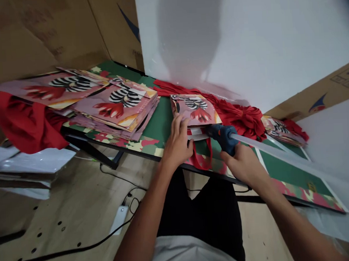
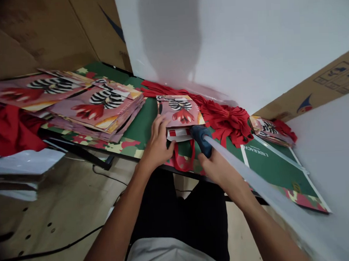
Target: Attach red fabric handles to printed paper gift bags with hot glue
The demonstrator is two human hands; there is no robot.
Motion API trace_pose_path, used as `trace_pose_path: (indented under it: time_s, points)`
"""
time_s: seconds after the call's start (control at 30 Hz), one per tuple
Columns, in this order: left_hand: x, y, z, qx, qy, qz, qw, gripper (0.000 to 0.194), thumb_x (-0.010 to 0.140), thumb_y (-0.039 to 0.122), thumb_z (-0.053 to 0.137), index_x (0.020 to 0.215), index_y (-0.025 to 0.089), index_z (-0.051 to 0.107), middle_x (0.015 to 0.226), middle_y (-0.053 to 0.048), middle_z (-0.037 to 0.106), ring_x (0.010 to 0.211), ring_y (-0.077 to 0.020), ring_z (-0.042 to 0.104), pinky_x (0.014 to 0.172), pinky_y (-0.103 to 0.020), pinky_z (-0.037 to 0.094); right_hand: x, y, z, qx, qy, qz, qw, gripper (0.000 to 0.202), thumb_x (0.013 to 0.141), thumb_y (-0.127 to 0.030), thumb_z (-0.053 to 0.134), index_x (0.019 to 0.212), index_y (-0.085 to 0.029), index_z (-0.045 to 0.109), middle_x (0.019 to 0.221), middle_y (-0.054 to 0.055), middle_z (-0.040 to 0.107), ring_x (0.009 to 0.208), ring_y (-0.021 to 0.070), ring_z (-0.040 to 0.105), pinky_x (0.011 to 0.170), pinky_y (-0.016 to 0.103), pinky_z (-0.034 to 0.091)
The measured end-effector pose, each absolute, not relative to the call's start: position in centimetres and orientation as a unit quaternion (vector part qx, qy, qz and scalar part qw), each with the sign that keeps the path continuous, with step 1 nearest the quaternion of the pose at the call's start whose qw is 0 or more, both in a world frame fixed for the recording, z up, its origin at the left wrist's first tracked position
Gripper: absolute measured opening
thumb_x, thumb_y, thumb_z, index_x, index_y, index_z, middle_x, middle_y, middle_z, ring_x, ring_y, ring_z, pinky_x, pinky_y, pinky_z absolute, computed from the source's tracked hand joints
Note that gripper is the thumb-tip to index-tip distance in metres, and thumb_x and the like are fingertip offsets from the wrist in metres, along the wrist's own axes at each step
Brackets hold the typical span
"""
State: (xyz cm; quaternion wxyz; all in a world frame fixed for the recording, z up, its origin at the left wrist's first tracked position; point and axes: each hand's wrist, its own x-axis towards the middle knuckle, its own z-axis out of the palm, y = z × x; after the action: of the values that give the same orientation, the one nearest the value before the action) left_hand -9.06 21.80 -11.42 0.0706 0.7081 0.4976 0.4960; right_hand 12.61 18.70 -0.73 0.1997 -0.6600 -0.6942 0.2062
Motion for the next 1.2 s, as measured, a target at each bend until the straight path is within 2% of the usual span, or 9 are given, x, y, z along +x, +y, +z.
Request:
trace_pose_path:
  time_s: [0.1, 0.17, 0.27, 0.33, 0.6, 0.8, 1.0, 1.1, 1.2]
  points:
    - [-9.0, 21.7, -11.4, 0.708, 0.498, 0.496, 0.07, 0.074, 0.091, 0.005, 0.062, 0.159, 0.018, 0.034, 0.167, -0.023, 0.037, 0.169, -0.0397, 0.026, 0.137, -0.062, 0.034, 12.5, 18.8, -0.5, -0.71, -0.67, 0.17, 0.137, 0.03, 0.078, -0.044, 0.068, 0.061, -0.029, 0.049, 0.048, -0.001, 0.047, 0.049, 0.0201, 0.047, 0.054, 0.035, 0.03]
    - [-8.9, 21.7, -11.4, 0.707, 0.498, 0.497, 0.074, 0.074, 0.091, 0.004, 0.061, 0.159, 0.016, 0.035, 0.167, -0.024, 0.037, 0.169, -0.0401, 0.026, 0.136, -0.061, 0.035, 12.8, 18.6, -0.4, -0.727, -0.648, 0.192, 0.121, 0.028, 0.078, -0.05, 0.065, 0.065, -0.026, 0.06, 0.052, 0.001, 0.054, 0.051, 0.0211, 0.05, 0.054, 0.035, 0.033]
    - [-8.8, 21.7, -11.4, 0.704, 0.5, 0.498, 0.077, 0.074, 0.089, 0.003, 0.061, 0.158, 0.015, 0.035, 0.167, -0.024, 0.037, 0.169, -0.0404, 0.025, 0.137, -0.061, 0.035, 13.4, 18.0, -0.2, -0.73, -0.622, 0.235, 0.157, 0.038, 0.075, -0.054, 0.065, 0.088, -0.021, 0.078, 0.066, 0.002, 0.067, 0.06, 0.0223, 0.057, 0.057, 0.034, 0.04]
    - [-8.8, 21.7, -11.4, 0.703, 0.497, 0.502, 0.078, 0.074, 0.089, 0.003, 0.061, 0.157, 0.016, 0.036, 0.167, -0.024, 0.037, 0.169, -0.0403, 0.025, 0.137, -0.061, 0.034, 13.8, 17.4, -0.3, -0.735, -0.601, 0.253, 0.187, 0.044, 0.072, -0.054, 0.067, 0.096, -0.02, 0.081, 0.067, 0.001, 0.067, 0.06, 0.0215, 0.057, 0.057, 0.033, 0.041]
    - [-8.9, 21.7, -11.4, 0.707, 0.493, 0.501, 0.082, 0.072, 0.091, 0.003, 0.06, 0.157, 0.015, 0.035, 0.169, -0.024, 0.035, 0.17, -0.0394, 0.022, 0.138, -0.06, 0.032, 15.3, 17.1, -1.9, -0.722, -0.528, 0.348, 0.281, 0.036, 0.068, -0.05, 0.077, 0.086, -0.02, 0.076, 0.058, -0.003, 0.056, 0.051, 0.0166, 0.048, 0.048, 0.029, 0.037]
    - [-9.0, 21.7, -11.3, 0.709, 0.498, 0.492, 0.081, 0.073, 0.091, 0.003, 0.06, 0.157, 0.018, 0.035, 0.167, -0.023, 0.036, 0.169, -0.0392, 0.024, 0.137, -0.063, 0.034, 14.9, 18.3, -1.5, -0.707, -0.566, 0.354, 0.232, 0.038, 0.07, -0.049, 0.073, 0.093, -0.02, 0.08, 0.065, -0.002, 0.062, 0.058, 0.0169, 0.051, 0.055, 0.029, 0.038]
    - [-9.1, 21.7, -11.3, 0.711, 0.496, 0.493, 0.078, 0.072, 0.091, 0.006, 0.061, 0.157, 0.019, 0.035, 0.167, -0.023, 0.037, 0.169, -0.0392, 0.025, 0.137, -0.063, 0.034, 13.8, 19.2, -0.2, -0.704, -0.619, 0.307, 0.165, 0.029, 0.074, -0.047, 0.066, 0.084, -0.021, 0.074, 0.063, -0.003, 0.059, 0.059, 0.0182, 0.05, 0.055, 0.031, 0.037]
    - [-9.1, 21.7, -11.3, 0.707, 0.494, 0.499, 0.083, 0.073, 0.091, 0.006, 0.061, 0.158, 0.021, 0.035, 0.167, -0.022, 0.036, 0.17, -0.0389, 0.024, 0.136, -0.065, 0.033, 13.8, 19.0, 0.2, -0.712, -0.608, 0.306, 0.172, 0.027, 0.073, -0.047, 0.067, 0.079, -0.021, 0.071, 0.058, -0.004, 0.054, 0.055, 0.0176, 0.048, 0.053, 0.031, 0.035]
    - [-9.1, 21.8, -11.3, 0.704, 0.494, 0.503, 0.09, 0.076, 0.09, 0.005, 0.062, 0.158, 0.022, 0.035, 0.167, -0.021, 0.037, 0.169, -0.0385, 0.025, 0.136, -0.064, 0.034, 14.3, 18.2, 0.1, -0.708, -0.569, 0.353, 0.224, 0.031, 0.07, -0.045, 0.072, 0.088, -0.02, 0.077, 0.061, -0.003, 0.057, 0.055, 0.0166, 0.048, 0.053, 0.03, 0.036]
